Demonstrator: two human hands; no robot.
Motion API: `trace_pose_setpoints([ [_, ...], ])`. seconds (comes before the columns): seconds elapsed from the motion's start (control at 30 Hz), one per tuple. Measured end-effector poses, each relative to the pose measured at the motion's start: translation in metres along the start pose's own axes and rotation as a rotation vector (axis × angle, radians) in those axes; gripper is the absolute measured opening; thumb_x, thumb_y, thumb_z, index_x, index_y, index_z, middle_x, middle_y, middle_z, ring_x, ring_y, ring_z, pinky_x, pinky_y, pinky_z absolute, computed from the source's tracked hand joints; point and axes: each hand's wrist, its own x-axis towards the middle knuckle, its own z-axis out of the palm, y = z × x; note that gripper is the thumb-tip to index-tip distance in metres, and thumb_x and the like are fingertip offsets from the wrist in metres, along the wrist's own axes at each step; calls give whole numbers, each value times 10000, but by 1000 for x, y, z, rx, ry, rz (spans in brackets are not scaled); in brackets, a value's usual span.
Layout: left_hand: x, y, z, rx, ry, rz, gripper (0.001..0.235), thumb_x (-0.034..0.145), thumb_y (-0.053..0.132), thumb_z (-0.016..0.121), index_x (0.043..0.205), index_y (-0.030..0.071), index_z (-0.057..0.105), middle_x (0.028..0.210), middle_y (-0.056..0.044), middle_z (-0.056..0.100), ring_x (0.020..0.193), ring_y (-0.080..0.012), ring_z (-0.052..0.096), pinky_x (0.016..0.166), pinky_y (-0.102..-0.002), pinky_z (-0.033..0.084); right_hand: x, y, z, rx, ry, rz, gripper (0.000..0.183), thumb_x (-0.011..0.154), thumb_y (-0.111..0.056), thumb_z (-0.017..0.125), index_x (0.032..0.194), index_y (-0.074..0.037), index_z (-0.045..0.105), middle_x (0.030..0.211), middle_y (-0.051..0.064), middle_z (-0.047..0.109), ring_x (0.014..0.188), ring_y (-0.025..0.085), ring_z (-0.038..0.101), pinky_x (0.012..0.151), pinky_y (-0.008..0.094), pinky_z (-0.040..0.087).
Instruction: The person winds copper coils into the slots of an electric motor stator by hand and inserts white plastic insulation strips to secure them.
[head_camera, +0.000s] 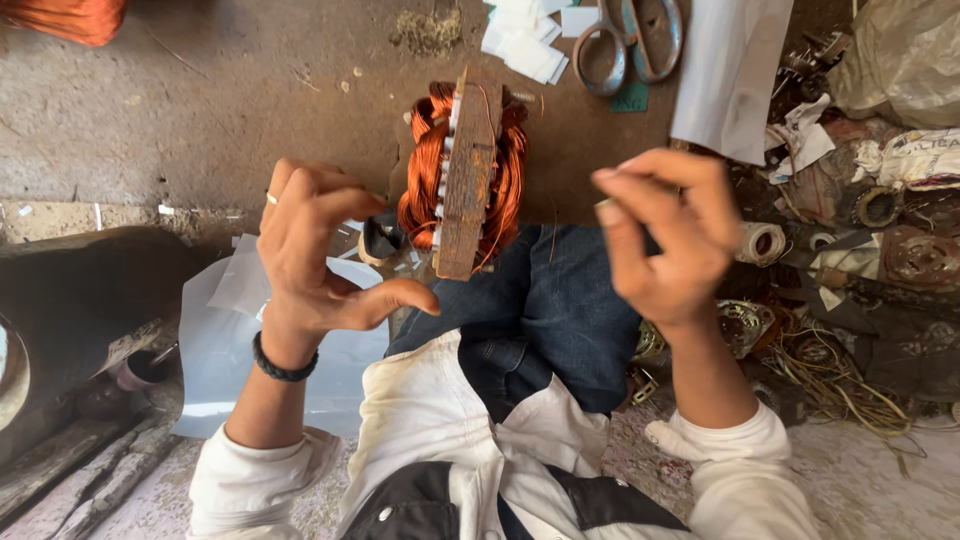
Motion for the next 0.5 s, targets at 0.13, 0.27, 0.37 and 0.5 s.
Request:
trace_pose_setpoints([
  [0.13, 2, 3, -4, 39, -74, -18, 725, 659, 601, 925, 1040, 30, 692, 884, -71, 594, 842, -252, 545, 739, -382, 425, 13, -12, 8, -31, -68, -134, 227, 904, 37, 820, 1112, -44, 780, 1038, 81, 684, 922, 204, 630, 744, 314, 484],
  [0.27, 12, 2, -7, 113, -173, 26, 721, 689, 593, 913, 1080, 22, 714, 793, -40, 518, 766, -238, 478, 703, -386, 384, 19, -7, 14, -43, -111, -237, 212, 887, 29, 818, 1077, -58, 784, 989, 70, 706, 906, 195, 659, 775, 359, 484],
  [0.37, 17, 1, -9, 187, -255, 89, 706, 725, 593, 897, 1120, 37, 718, 759, -30, 474, 736, -237, 449, 685, -384, 360, 18, 4, 17, -55, -98, -241, 135, 882, 16, 817, 1003, -38, 793, 951, 97, 720, 817, 183, 641, 721, 351, 470],
  [0.5, 25, -6, -9, 250, -344, 137, 690, 791, 620, 843, 1158, 48, 729, 727, -23, 450, 703, -219, 459, 655, -369, 376, 41, 18, 1, -30, -31, -143, 103, 979, 54, 651, 975, 26, 750, 1008, 144, 687, 885, 233, 676, 776, 335, 532],
])
